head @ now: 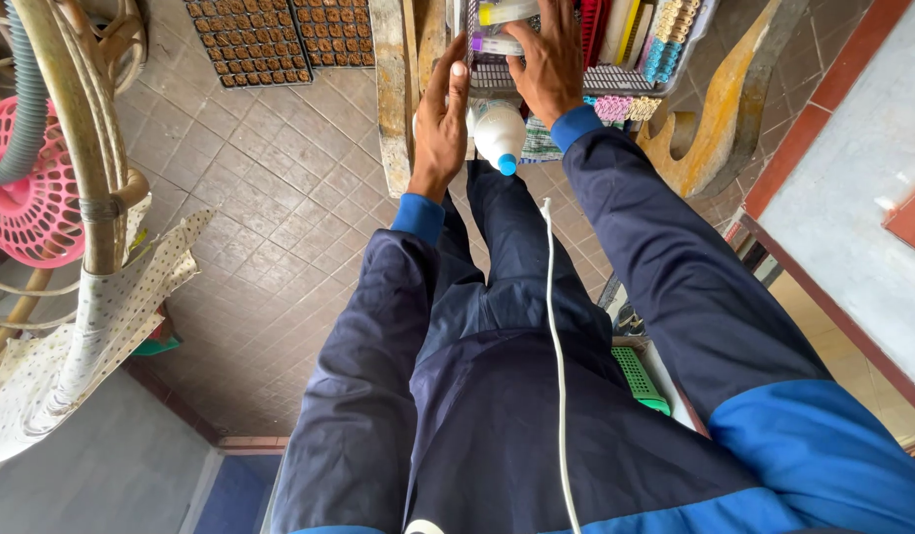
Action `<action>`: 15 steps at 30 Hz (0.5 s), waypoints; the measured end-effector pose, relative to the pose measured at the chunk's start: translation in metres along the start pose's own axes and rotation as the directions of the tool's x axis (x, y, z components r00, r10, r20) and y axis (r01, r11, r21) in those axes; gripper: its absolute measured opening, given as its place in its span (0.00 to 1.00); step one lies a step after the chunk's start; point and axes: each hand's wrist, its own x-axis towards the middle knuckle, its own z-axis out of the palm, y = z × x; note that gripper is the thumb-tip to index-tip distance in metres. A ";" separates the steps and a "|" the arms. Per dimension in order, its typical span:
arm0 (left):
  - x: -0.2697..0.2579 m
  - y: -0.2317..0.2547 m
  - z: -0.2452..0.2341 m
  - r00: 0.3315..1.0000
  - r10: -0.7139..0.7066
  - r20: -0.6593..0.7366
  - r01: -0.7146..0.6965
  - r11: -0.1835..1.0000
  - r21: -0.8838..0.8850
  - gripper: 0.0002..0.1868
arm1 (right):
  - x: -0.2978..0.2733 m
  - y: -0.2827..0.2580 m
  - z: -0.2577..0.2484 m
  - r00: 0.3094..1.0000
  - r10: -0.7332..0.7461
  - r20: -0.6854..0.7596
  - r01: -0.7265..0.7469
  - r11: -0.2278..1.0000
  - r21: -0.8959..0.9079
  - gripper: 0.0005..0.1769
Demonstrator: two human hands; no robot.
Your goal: Sweep the floor with a broom and dustpan, then organize and prepare cleaning spray bottles.
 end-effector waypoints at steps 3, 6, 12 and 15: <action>-0.001 -0.013 0.002 0.999 0.029 0.014 -0.028 0.998 -0.054 0.36 | 0.005 0.005 0.000 0.997 -0.025 0.078 0.024 1.000 0.003 0.19; -0.003 -0.016 0.000 0.999 0.035 0.029 -0.031 0.991 -0.131 0.36 | 0.003 0.018 0.010 0.988 -0.046 0.150 0.044 0.999 0.018 0.20; -0.012 0.001 -0.006 0.999 0.023 0.022 -0.018 0.978 -0.209 0.36 | 0.009 0.002 -0.032 0.993 -0.065 0.103 0.055 0.994 0.095 0.18; -0.018 0.007 -0.008 0.999 0.047 0.021 -0.041 0.972 -0.230 0.36 | 0.002 -0.003 -0.054 0.995 -0.027 0.097 0.014 0.991 0.135 0.18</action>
